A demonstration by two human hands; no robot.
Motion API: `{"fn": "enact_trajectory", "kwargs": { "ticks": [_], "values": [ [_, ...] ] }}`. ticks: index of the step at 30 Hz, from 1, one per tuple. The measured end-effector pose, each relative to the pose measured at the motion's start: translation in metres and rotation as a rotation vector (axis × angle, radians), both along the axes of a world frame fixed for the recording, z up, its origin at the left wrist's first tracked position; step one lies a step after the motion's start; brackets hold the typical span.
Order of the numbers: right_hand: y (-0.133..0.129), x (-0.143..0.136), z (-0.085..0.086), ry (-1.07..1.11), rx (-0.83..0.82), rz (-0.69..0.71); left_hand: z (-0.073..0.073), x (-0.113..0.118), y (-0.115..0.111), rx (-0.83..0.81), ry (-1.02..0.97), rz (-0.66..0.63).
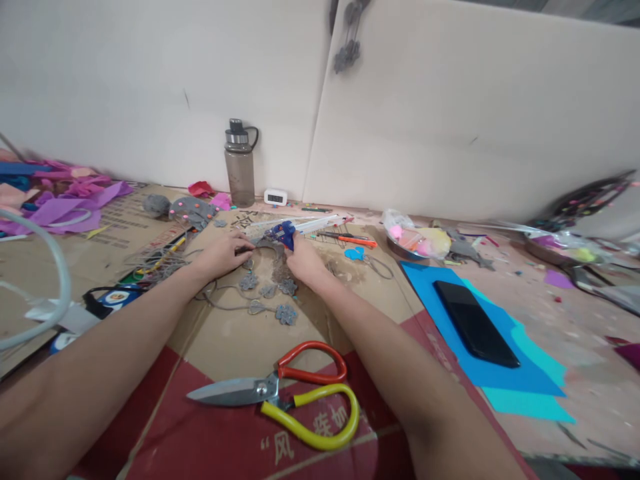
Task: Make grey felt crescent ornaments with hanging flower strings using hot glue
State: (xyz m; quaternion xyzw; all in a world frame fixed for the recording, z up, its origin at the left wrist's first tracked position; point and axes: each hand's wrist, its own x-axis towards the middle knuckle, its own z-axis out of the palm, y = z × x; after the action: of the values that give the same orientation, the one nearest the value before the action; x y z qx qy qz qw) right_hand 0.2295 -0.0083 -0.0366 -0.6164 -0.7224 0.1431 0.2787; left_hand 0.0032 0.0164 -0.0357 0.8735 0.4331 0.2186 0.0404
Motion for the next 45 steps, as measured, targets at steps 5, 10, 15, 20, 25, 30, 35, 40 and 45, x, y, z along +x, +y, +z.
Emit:
{"fn": "enact_trajectory", "kwargs": {
  "ticks": [5,10,15,20,25,30,35,40,45],
  "values": [
    [-0.005,0.002,0.007,0.041,0.047,0.027,-0.001,-0.001,0.001,-0.002,-0.007,-0.006],
    [-0.004,-0.002,0.002,0.009,0.034,0.041,-0.003,-0.001,0.004,0.009,0.001,-0.007],
    [0.0,-0.002,-0.002,-0.016,0.009,0.032,-0.002,-0.001,0.003,0.009,-0.002,-0.003],
    [-0.005,-0.001,0.003,0.019,0.037,0.031,-0.004,-0.001,0.004,0.005,-0.011,-0.02],
    [-0.007,-0.004,0.005,-0.014,-0.007,0.038,-0.004,-0.001,0.004,0.014,-0.009,-0.013],
    [-0.008,-0.003,0.007,-0.023,-0.03,0.009,-0.002,-0.001,0.002,0.01,0.004,0.001],
    [-0.007,-0.002,0.006,-0.017,-0.022,0.03,-0.002,-0.001,0.002,0.004,-0.009,-0.007],
    [-0.007,0.0,0.007,-0.004,-0.025,0.02,-0.002,-0.001,0.001,0.002,-0.003,-0.006],
    [-0.01,0.0,0.008,0.008,-0.014,0.032,-0.004,-0.002,0.004,0.006,-0.022,-0.01]
  ]
}}
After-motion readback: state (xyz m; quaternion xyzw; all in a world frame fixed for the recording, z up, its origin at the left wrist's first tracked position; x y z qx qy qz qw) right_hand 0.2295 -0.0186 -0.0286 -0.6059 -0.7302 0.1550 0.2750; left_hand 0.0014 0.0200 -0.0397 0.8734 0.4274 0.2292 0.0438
